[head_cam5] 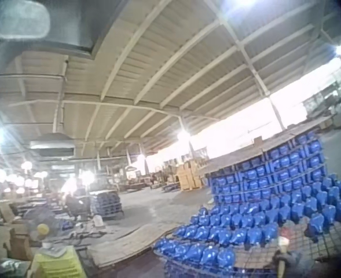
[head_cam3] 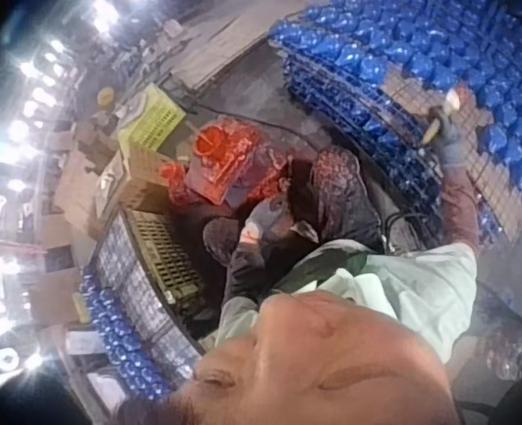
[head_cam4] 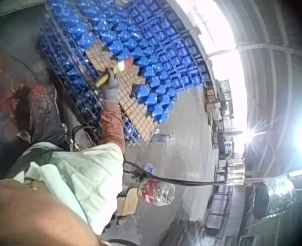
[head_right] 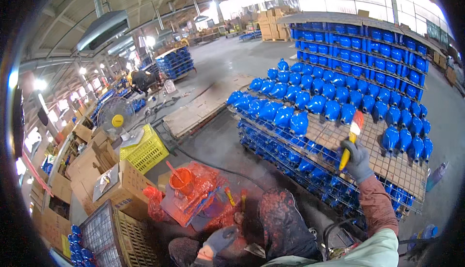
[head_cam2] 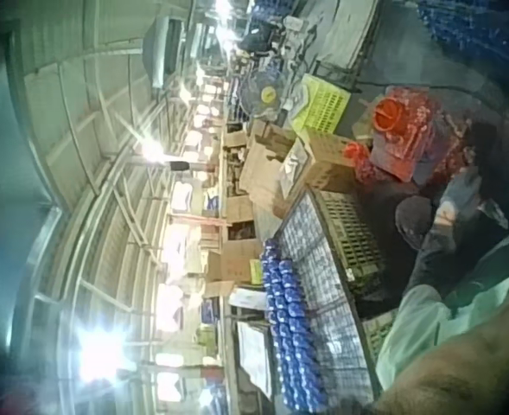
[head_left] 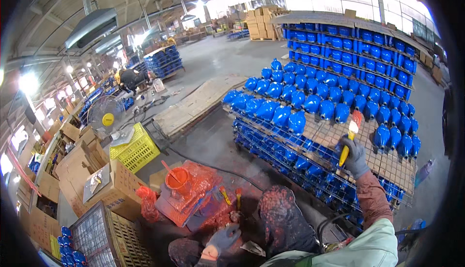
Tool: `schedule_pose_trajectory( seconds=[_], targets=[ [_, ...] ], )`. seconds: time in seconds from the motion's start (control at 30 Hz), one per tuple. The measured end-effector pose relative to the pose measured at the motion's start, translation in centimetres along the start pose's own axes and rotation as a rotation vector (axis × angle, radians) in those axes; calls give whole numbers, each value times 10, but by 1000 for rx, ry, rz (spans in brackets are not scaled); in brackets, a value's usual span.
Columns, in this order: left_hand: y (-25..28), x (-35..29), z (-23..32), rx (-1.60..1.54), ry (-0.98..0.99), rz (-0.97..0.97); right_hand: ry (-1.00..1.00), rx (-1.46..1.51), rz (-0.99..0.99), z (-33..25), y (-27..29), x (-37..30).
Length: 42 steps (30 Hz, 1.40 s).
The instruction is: The person paints meter casings by picking them from a container, applying paint to their rims and openings with a paintbrush, and placing the painted casings into a crate.
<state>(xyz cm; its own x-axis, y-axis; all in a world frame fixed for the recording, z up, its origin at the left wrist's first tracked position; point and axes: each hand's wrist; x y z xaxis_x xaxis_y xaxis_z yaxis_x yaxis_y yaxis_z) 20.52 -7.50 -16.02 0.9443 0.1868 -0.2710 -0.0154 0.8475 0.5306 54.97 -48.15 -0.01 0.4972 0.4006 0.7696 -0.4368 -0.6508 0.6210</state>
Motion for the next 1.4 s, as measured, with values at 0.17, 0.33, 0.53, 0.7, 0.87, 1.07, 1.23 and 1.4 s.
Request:
schedule_pose_trajectory(
  seconds=[0.17, 0.33, 0.53, 0.7, 0.87, 1.07, 1.23, 1.4],
  targets=[
    [-8, 16, 137, -164, -336, 93, -251, 1099, 165, -146, 7, 49],
    [-21, -4, 214, -1454, -918, 618, 42, 1277, -239, -251, -6, 50],
    [130, -16, 166, -1761, -887, 432, -258, 1715, -410, -287, -40, 62],
    [194, -30, 85, -1620, -843, 263, -339, 1514, -473, -326, -130, 57],
    [196, -49, 24, -1786, -786, 766, -485, 1473, -616, -390, -217, 64],
    [219, -84, 6, -2040, -1114, 718, -202, 1080, -661, -436, -375, 78],
    [220, -92, 1, -1708, -900, 1017, -84, 838, -644, -459, -421, 80],
    [221, -90, -6, -1793, -1022, 951, -173, 932, -775, -465, -439, 74]
  ],
)
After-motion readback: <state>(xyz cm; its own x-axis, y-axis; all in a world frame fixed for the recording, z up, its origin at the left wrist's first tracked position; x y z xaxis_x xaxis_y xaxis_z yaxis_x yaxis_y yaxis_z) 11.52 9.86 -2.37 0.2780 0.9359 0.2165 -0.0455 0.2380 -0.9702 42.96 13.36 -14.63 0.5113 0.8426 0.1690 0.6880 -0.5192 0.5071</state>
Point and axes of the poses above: each hand's wrist, its own x-axis towards the middle knuckle, its own y-axis out of the back of the hand, z = x × y, and after that the axes turned 2 degrees about -z, right-handed
